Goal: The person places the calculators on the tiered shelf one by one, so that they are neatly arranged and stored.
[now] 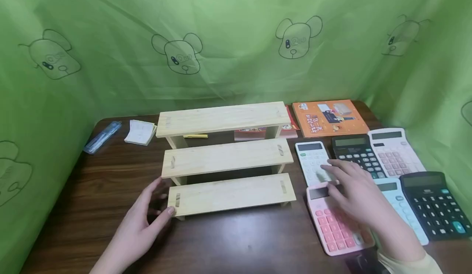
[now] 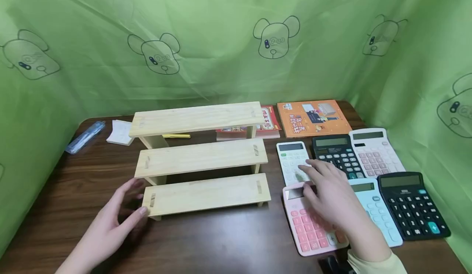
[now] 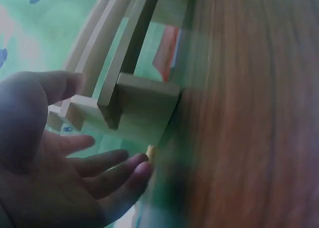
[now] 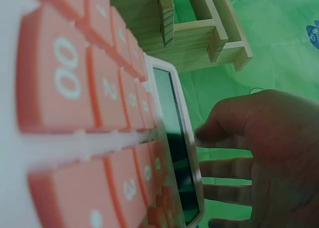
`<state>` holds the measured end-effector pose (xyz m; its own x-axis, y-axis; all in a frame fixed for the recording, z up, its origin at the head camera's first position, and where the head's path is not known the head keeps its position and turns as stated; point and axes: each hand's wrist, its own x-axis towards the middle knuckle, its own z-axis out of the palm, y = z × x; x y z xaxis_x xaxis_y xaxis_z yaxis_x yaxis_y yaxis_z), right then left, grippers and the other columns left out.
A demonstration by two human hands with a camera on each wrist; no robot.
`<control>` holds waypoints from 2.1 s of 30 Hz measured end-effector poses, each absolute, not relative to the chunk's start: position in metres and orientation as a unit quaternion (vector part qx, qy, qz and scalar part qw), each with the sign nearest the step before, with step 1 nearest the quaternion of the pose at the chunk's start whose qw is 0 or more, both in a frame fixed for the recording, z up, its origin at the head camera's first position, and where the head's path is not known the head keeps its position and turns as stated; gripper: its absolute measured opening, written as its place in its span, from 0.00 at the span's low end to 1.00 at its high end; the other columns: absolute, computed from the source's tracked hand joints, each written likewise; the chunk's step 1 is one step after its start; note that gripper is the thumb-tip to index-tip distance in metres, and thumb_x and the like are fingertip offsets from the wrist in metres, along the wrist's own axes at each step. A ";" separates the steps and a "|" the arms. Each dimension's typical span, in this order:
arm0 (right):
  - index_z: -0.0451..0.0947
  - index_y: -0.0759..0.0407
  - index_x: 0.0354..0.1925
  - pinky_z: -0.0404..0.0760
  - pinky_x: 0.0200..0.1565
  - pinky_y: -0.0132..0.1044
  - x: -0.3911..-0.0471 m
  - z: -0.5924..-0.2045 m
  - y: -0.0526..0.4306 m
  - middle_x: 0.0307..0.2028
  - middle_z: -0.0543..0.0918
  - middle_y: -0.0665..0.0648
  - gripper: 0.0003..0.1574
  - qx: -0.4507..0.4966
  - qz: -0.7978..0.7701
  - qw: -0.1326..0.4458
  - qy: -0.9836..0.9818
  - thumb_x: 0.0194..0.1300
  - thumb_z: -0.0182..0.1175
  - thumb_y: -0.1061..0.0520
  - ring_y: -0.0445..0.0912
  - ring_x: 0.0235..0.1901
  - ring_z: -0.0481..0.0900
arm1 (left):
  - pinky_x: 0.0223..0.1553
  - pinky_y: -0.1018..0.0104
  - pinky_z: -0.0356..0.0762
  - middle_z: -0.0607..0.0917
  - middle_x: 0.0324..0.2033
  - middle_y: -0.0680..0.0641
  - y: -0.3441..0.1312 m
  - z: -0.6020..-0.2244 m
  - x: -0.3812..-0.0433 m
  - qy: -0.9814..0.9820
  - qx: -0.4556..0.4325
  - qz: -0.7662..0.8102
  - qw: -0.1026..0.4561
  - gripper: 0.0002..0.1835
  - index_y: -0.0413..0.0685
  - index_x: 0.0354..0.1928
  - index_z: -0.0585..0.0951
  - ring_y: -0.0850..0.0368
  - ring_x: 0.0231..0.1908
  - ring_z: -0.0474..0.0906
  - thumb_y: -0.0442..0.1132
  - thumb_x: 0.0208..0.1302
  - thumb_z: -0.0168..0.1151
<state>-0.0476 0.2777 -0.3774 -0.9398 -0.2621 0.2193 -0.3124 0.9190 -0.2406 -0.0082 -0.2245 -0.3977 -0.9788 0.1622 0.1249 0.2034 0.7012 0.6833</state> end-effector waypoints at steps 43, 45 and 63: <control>0.84 0.47 0.44 0.75 0.48 0.52 -0.053 -0.384 0.277 0.40 0.81 0.47 0.09 0.143 0.143 0.027 -0.979 0.63 0.64 0.53 0.49 0.45 0.78 | 0.31 0.39 0.81 0.81 0.42 0.29 -0.256 -0.428 -0.072 -0.676 -0.142 -0.637 -0.343 0.14 0.32 0.53 0.65 0.40 0.39 0.82 0.39 0.78 0.41; 0.83 0.47 0.44 0.76 0.48 0.51 -0.054 -0.385 0.276 0.39 0.81 0.46 0.09 0.140 0.150 0.021 -0.978 0.64 0.64 0.53 0.48 0.44 0.78 | 0.32 0.39 0.81 0.81 0.42 0.29 -0.257 -0.428 -0.071 -0.677 -0.142 -0.637 -0.340 0.13 0.32 0.51 0.65 0.40 0.39 0.82 0.39 0.78 0.41; 0.82 0.48 0.43 0.78 0.46 0.50 -0.051 -0.384 0.274 0.41 0.79 0.48 0.09 0.118 0.158 0.011 -0.980 0.63 0.64 0.51 0.48 0.44 0.76 | 0.32 0.38 0.81 0.80 0.43 0.29 -0.258 -0.424 -0.070 -0.688 -0.134 -0.630 -0.335 0.15 0.33 0.52 0.63 0.37 0.40 0.81 0.41 0.78 0.42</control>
<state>-0.0514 0.2740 -0.3845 -0.9719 -0.2279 0.0584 -0.2347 0.9222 -0.3072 -0.0700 -0.2581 -0.4245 -0.7397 0.6061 -0.2925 -0.2382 0.1707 0.9561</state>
